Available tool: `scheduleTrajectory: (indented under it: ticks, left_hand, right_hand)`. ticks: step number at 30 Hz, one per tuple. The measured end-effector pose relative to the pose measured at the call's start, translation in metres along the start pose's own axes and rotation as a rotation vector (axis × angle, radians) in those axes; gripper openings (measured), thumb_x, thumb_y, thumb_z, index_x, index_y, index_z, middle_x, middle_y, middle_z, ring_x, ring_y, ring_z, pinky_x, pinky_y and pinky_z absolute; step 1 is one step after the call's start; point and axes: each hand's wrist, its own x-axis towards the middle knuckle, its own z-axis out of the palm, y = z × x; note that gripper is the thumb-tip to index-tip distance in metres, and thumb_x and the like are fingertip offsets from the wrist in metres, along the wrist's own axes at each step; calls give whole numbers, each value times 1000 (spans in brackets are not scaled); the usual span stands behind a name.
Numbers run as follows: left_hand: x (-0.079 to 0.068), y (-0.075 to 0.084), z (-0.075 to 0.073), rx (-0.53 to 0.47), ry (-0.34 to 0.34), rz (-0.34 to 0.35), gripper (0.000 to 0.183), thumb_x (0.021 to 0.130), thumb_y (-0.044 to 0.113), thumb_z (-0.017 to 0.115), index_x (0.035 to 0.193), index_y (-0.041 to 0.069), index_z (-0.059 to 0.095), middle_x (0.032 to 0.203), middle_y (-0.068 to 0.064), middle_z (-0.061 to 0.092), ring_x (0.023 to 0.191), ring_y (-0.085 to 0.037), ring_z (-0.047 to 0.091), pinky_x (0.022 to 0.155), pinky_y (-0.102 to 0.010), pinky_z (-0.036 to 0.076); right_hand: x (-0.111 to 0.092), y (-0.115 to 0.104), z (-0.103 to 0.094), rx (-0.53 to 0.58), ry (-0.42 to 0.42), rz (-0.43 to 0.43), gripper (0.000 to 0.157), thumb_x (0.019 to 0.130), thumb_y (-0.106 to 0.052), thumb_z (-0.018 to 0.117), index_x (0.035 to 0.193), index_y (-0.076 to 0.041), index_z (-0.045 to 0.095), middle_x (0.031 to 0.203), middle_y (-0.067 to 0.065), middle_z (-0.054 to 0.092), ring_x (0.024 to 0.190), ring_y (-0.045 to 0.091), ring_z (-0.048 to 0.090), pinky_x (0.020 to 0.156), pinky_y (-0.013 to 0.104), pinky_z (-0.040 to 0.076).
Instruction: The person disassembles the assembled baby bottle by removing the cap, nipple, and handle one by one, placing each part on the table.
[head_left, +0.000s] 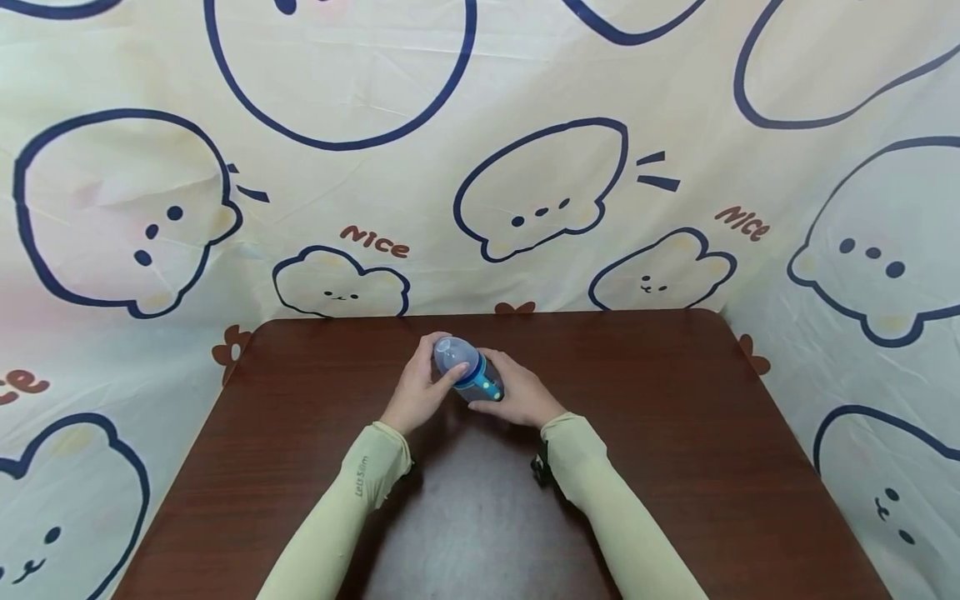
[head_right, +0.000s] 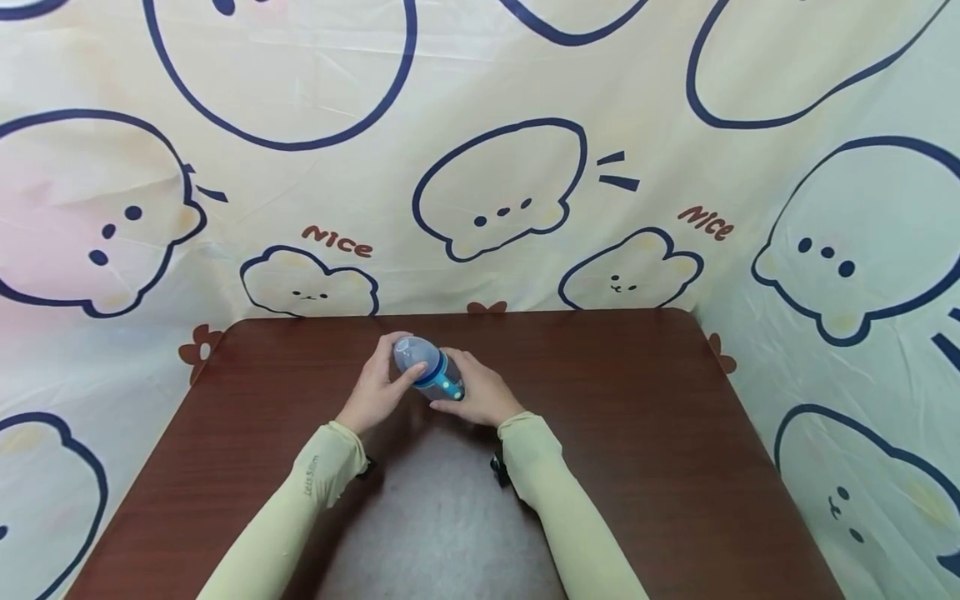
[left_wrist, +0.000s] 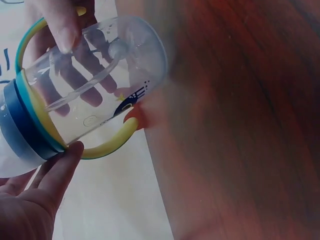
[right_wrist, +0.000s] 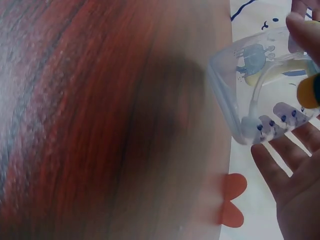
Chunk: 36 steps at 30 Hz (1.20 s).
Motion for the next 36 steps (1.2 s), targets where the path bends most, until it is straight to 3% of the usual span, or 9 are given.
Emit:
scheduleTrajectory:
  ticks: [4, 13, 21, 27, 32, 36]
  left_hand:
    - [1, -1, 4, -4, 3, 9, 61, 100, 41, 68, 147, 18, 35, 144, -14, 51, 131, -36, 55, 115, -57, 43]
    - [3, 2, 10, -39, -33, 13, 63, 101, 40, 66, 148, 15, 31, 144, -17, 48, 129, -37, 54, 115, -58, 43]
    - [4, 8, 15, -23, -68, -9, 65, 100, 41, 69, 147, 18, 31, 143, -13, 48, 130, -35, 53, 115, -55, 44]
    - [3, 9, 14, -1, -101, -35, 69, 98, 42, 72, 149, 24, 29, 144, -11, 46, 133, -34, 52, 113, -56, 46]
    - [4, 11, 9, 92, -109, 7, 60, 96, 38, 74, 147, 33, 42, 140, -3, 48, 127, -31, 55, 104, -56, 53]
    - [6, 14, 6, 143, -94, 24, 50, 94, 33, 77, 137, 30, 52, 130, -1, 52, 117, -31, 60, 97, -55, 58]
  right_hand:
    - [-1, -1, -3, -6, 5, 3, 82, 86, -41, 85, 153, -29, 38, 144, -1, 53, 126, 23, 56, 108, 53, 51]
    - [-3, 2, -12, -51, -4, -7, 80, 87, -38, 84, 152, -30, 38, 140, -1, 53, 124, 23, 56, 108, 53, 51]
    - [-7, 3, -17, -74, -13, 9, 85, 86, -39, 85, 154, -29, 36, 143, -1, 51, 125, 23, 56, 107, 53, 52]
    - [-8, 2, -14, -124, -11, 5, 84, 86, -44, 84, 152, -22, 38, 142, 3, 54, 121, 24, 59, 107, 49, 53]
    - [-7, 4, -11, -207, -6, -41, 84, 87, -46, 83, 153, -21, 38, 140, 3, 55, 117, 22, 61, 102, 47, 56]
    - [-6, 4, -9, -239, -6, -63, 84, 87, -47, 82, 152, -21, 37, 139, 2, 55, 115, 21, 61, 100, 46, 57]
